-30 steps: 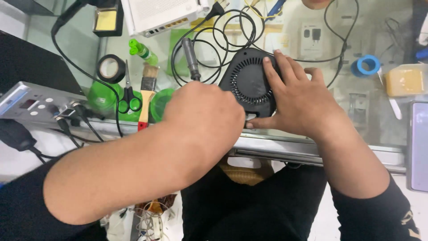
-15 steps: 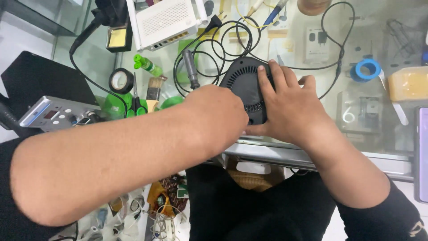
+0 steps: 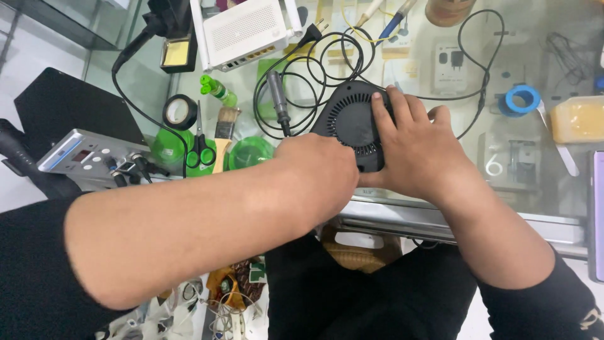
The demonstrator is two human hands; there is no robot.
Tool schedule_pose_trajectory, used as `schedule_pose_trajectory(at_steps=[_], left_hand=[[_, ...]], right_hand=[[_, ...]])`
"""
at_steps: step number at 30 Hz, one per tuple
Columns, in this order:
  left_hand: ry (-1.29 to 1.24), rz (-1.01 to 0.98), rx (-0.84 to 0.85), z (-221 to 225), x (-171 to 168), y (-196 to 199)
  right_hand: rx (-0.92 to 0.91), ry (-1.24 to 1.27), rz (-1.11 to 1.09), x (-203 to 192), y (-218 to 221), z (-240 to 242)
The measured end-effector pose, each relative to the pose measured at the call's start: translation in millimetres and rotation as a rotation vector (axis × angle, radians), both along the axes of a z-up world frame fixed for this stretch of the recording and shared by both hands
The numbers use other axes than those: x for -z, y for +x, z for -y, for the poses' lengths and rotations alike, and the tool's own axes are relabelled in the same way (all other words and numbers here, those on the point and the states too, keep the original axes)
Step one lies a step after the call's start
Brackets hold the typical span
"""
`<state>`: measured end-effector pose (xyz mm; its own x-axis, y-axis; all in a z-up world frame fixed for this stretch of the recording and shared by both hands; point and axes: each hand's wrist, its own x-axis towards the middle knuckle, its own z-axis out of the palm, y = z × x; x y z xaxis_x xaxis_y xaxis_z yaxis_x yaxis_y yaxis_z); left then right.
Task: Disassembling a small electronic device by prying open its plastic casing with a screwdriver
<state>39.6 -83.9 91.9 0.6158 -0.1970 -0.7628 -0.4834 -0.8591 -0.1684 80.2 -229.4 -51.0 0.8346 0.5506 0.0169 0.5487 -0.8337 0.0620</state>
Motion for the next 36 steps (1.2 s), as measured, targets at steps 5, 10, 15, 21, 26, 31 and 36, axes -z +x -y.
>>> schedule_pose_trajectory(at_steps=[5, 10, 15, 21, 26, 31, 36], left_hand=[[0.175, -0.125, 0.132, 13, 6, 24], [0.106, -0.077, 0.194, 4, 15, 11], [0.138, 0.216, 1.183, -24, 27, -6], [0.080, 0.505, 0.932, -52, -6, -27], [-0.316, 0.729, 0.014, -96, 2, -55], [-1.073, 0.529, -0.671, -97, 81, -97], [-1.330, 0.562, -0.909, -82, 105, -104]], right_hand=[[-0.003, 0.003, 0.002, 3, 0, 0], [-0.001, 0.024, 0.120, 6, 0, 2], [-0.017, 0.034, 0.113, 2, -2, 2], [0.007, 0.188, -0.163, -21, -1, 1], [0.026, 0.393, -0.214, -27, 10, 0], [0.163, 0.354, -0.128, -22, 18, -4], [0.318, 0.409, -0.351, -29, 33, -13]])
